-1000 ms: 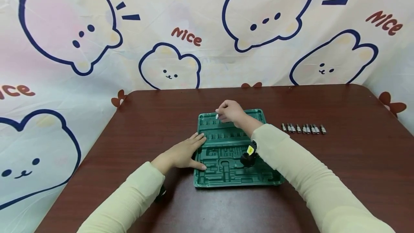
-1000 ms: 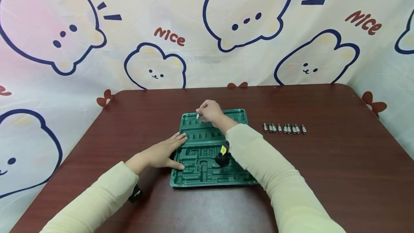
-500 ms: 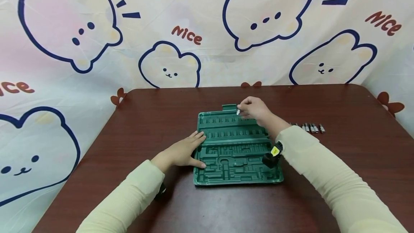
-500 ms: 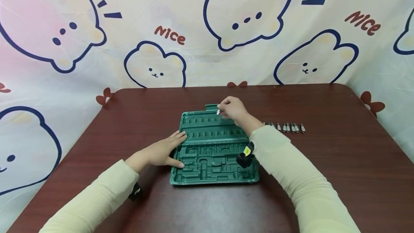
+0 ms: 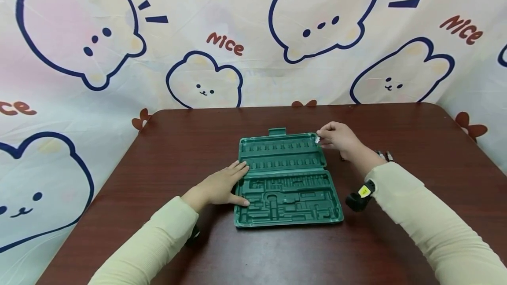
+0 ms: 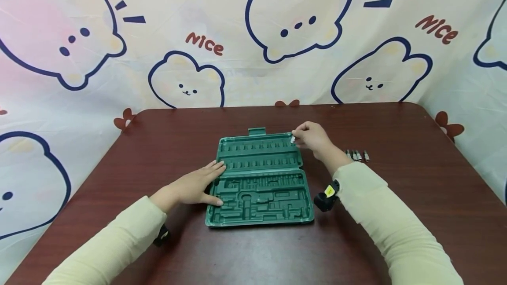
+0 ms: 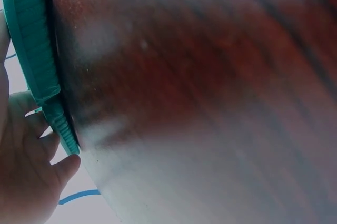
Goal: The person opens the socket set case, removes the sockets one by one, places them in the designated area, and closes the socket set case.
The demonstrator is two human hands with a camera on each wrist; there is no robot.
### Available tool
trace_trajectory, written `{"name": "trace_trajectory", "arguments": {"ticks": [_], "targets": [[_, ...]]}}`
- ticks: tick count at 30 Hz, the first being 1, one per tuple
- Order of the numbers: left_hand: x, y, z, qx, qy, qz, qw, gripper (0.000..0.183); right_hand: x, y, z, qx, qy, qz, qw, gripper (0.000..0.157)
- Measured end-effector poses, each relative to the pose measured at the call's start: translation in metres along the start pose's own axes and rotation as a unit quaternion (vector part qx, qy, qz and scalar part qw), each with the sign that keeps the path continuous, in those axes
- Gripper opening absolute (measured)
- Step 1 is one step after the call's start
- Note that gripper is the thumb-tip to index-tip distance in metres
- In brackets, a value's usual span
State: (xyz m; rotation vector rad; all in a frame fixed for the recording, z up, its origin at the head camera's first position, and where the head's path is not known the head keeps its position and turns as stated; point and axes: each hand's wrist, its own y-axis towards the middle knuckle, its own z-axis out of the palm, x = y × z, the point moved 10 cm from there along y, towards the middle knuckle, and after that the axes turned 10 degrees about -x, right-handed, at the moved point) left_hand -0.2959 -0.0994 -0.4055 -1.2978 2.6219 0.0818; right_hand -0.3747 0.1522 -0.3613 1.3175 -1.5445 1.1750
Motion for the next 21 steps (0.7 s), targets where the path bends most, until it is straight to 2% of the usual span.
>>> {"name": "trace_trajectory", "arguments": {"ticks": [7, 14, 21], "targets": [[-0.001, 0.0, 0.0, -0.004, 0.0, 0.004, 1.0, 0.095, -0.014, -0.007, -0.033, -0.011, -0.015, -0.005, 1.0, 0.027], [-0.001, 0.002, 0.001, -0.004, -0.009, 0.005, 0.9999, 0.095, -0.035, -0.012, -0.067, -0.027, -0.053, -0.002, 0.998, 0.039], [0.0, 0.0, 0.0, -0.006, -0.009, 0.002, 0.9999, 0.094, -0.053, -0.019, -0.099, -0.052, -0.062, 0.001, 0.997, 0.033]]}}
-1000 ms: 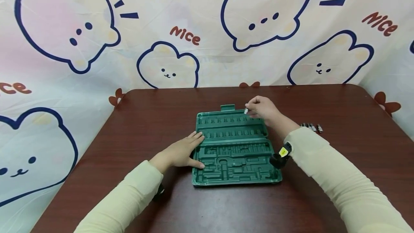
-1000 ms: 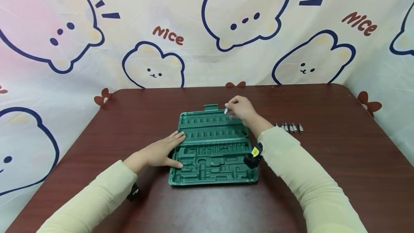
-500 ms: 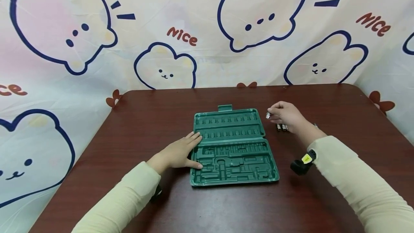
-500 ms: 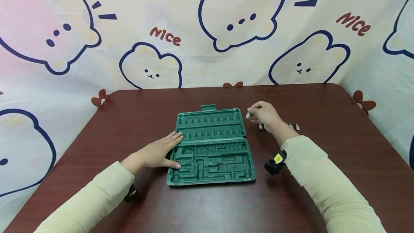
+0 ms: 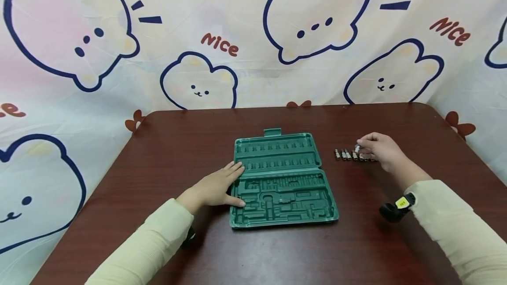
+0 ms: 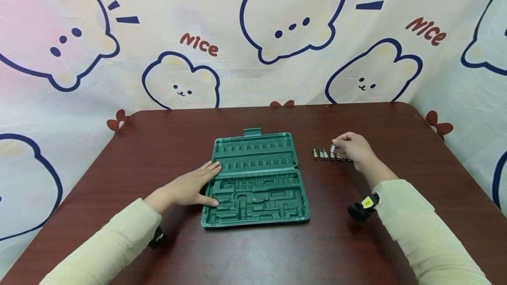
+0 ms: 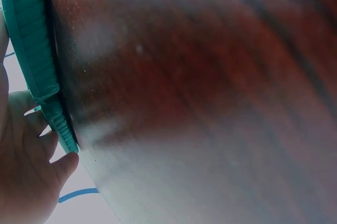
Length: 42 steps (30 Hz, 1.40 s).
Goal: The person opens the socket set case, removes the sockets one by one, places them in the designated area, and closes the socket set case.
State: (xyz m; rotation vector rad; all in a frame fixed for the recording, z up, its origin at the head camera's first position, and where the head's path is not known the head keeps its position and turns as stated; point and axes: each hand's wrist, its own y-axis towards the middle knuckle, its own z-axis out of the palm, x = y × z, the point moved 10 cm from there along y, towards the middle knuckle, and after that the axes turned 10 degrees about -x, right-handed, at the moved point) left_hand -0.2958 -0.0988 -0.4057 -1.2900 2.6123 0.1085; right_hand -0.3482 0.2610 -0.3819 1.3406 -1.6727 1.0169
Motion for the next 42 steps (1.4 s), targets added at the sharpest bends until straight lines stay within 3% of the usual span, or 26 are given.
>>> {"name": "trace_trajectory", "arguments": {"ticks": [9, 15, 25, 30, 36, 42], "targets": [[-0.004, 0.002, 0.001, 0.001, 0.003, 0.005, 1.0, 0.094, -0.035, -0.004, -0.04, -0.041, -0.005, 0.002, 0.999, 0.035], [-0.002, 0.002, 0.002, 0.0, 0.0, 0.004, 1.0, 0.094, -0.043, -0.004, -0.055, -0.043, 0.015, 0.003, 0.999, 0.031], [0.0, 0.001, 0.001, 0.0, -0.001, -0.003, 1.0, 0.095, -0.062, 0.006, -0.069, -0.069, -0.015, 0.025, 0.997, 0.025], [0.001, 0.0, 0.0, 0.001, -0.003, -0.009, 1.0, 0.095, -0.057, 0.007, -0.068, -0.063, -0.067, 0.001, 0.996, 0.036], [0.002, -0.001, -0.001, -0.002, -0.008, -0.013, 0.9999, 0.093, -0.056, 0.012, -0.069, -0.064, -0.109, -0.004, 0.992, 0.036], [0.001, 0.0, 0.0, -0.004, -0.007, -0.008, 0.9999, 0.094, -0.057, 0.014, -0.07, -0.064, -0.122, -0.003, 0.991, 0.038]]}}
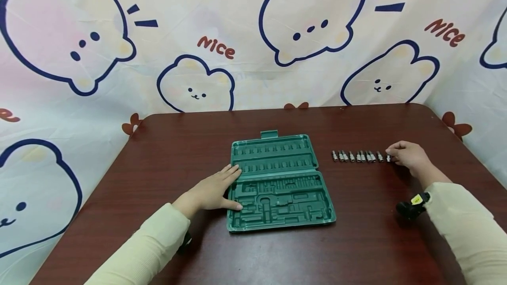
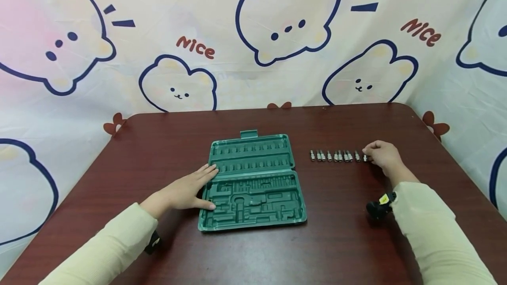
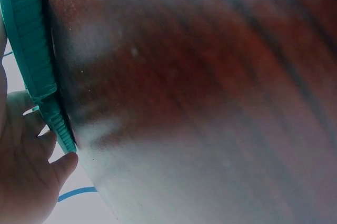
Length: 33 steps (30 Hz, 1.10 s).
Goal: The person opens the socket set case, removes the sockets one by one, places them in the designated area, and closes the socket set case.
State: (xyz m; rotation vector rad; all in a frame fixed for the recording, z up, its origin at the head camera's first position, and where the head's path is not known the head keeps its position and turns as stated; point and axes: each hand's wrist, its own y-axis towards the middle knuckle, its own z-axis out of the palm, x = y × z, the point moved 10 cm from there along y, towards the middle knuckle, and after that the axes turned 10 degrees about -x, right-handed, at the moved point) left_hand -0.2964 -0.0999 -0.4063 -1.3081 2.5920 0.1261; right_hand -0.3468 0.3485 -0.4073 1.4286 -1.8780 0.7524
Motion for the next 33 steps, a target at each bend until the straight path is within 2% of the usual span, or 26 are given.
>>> {"name": "trace_trajectory", "arguments": {"ticks": [10, 22, 33], "targets": [[-0.0003, -0.0007, -0.0001, -0.001, -0.001, 0.001, 1.0, 0.094, -0.0037, 0.0045, 0.0004, -0.01, -0.017, 0.013, 1.0, 0.04], [0.0004, -0.0007, 0.0003, -0.002, -0.005, -0.001, 1.0, 0.095, -0.0041, 0.0079, 0.002, -0.015, -0.045, 0.011, 0.999, 0.033], [0.0002, -0.0004, 0.0004, 0.002, -0.008, 0.0, 1.0, 0.095, -0.0062, 0.0065, 0.0, -0.022, -0.034, 0.016, 0.999, 0.037]]}}
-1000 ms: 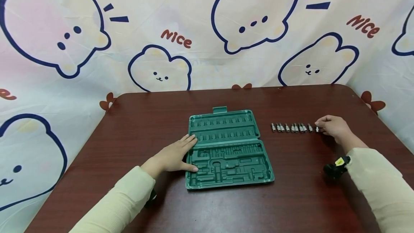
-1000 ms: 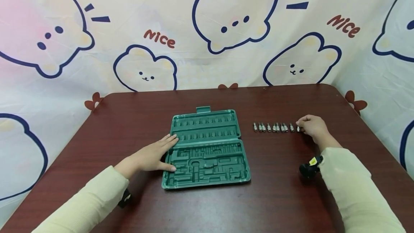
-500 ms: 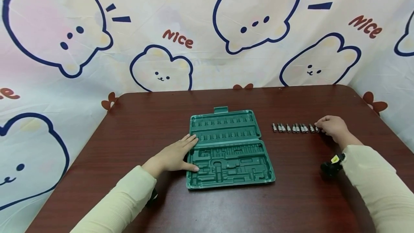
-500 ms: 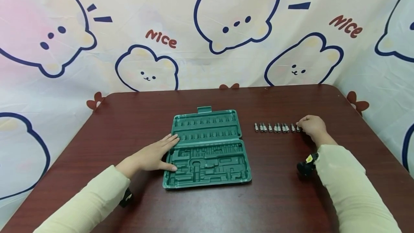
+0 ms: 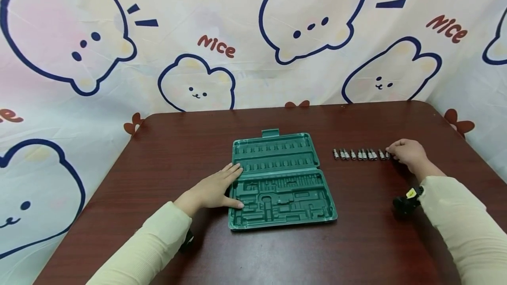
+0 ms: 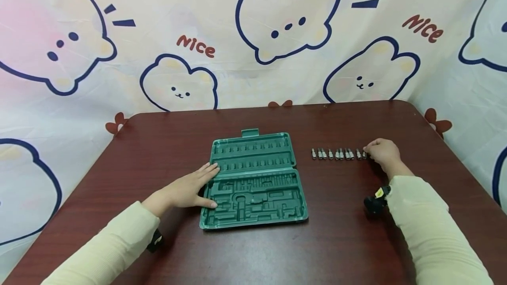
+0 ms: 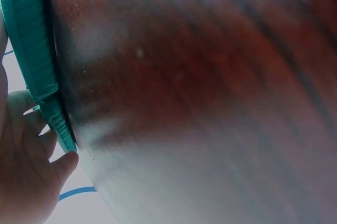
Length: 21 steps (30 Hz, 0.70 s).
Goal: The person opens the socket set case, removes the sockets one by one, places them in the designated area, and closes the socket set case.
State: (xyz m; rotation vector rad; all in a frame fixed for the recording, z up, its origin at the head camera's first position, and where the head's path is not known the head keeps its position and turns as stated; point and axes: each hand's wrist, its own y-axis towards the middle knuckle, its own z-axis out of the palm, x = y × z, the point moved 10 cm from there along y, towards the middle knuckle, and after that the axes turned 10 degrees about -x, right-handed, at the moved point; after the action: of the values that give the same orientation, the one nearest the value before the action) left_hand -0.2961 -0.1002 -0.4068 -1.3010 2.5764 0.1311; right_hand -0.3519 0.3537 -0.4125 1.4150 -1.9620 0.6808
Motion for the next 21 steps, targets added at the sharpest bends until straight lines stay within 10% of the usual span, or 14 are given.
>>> {"name": "trace_trajectory", "arguments": {"ticks": [21], "targets": [[-0.002, 0.001, -0.003, 0.007, 0.0, 0.006, 1.0, 0.094, 0.048, 0.002, 0.015, -0.017, 0.048, -0.02, 0.999, 0.04]]}}
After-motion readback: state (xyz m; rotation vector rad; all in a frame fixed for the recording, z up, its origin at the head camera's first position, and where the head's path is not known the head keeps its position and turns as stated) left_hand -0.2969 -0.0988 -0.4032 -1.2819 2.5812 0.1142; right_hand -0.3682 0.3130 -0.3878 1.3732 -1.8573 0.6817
